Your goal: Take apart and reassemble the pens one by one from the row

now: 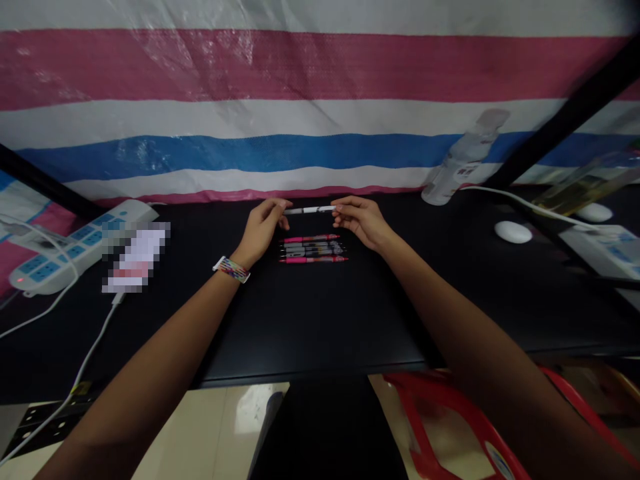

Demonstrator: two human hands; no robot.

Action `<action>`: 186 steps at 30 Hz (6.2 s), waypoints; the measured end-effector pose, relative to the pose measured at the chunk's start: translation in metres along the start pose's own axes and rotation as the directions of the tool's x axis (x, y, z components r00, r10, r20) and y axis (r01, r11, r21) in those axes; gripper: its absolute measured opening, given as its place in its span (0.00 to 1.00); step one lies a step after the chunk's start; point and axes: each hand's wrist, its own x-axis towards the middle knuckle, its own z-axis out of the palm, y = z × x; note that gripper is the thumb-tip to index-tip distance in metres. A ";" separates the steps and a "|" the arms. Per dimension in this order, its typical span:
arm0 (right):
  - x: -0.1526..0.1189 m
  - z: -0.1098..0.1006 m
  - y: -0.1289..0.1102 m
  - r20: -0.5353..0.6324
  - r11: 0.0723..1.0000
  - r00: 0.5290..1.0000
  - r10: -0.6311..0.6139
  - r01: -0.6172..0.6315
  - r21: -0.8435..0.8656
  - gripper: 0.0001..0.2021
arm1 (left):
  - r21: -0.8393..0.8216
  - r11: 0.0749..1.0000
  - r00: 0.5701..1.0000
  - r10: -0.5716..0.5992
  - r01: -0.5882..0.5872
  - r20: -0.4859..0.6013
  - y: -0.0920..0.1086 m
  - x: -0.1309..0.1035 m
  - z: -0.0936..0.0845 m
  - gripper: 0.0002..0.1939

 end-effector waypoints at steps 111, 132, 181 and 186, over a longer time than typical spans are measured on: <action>-0.006 0.021 -0.002 0.004 0.795 0.996 0.086 -0.071 0.602 0.15 | -0.151 0.988 0.991 -0.037 0.016 -0.132 0.006 -0.002 0.009 0.14; -0.013 0.024 -0.009 0.012 0.814 0.994 0.106 -0.093 0.573 0.14 | -0.145 0.989 0.990 -0.050 0.030 -0.133 0.008 -0.001 0.009 0.10; -0.009 0.021 -0.003 -0.049 0.819 0.992 0.112 -0.064 0.570 0.15 | -0.109 0.993 0.995 -0.042 0.032 -0.087 0.010 -0.003 0.007 0.08; -0.009 0.021 -0.003 -0.049 0.837 0.991 0.122 -0.076 0.542 0.17 | -0.119 0.993 0.995 -0.009 -0.002 -0.097 0.008 -0.004 0.008 0.10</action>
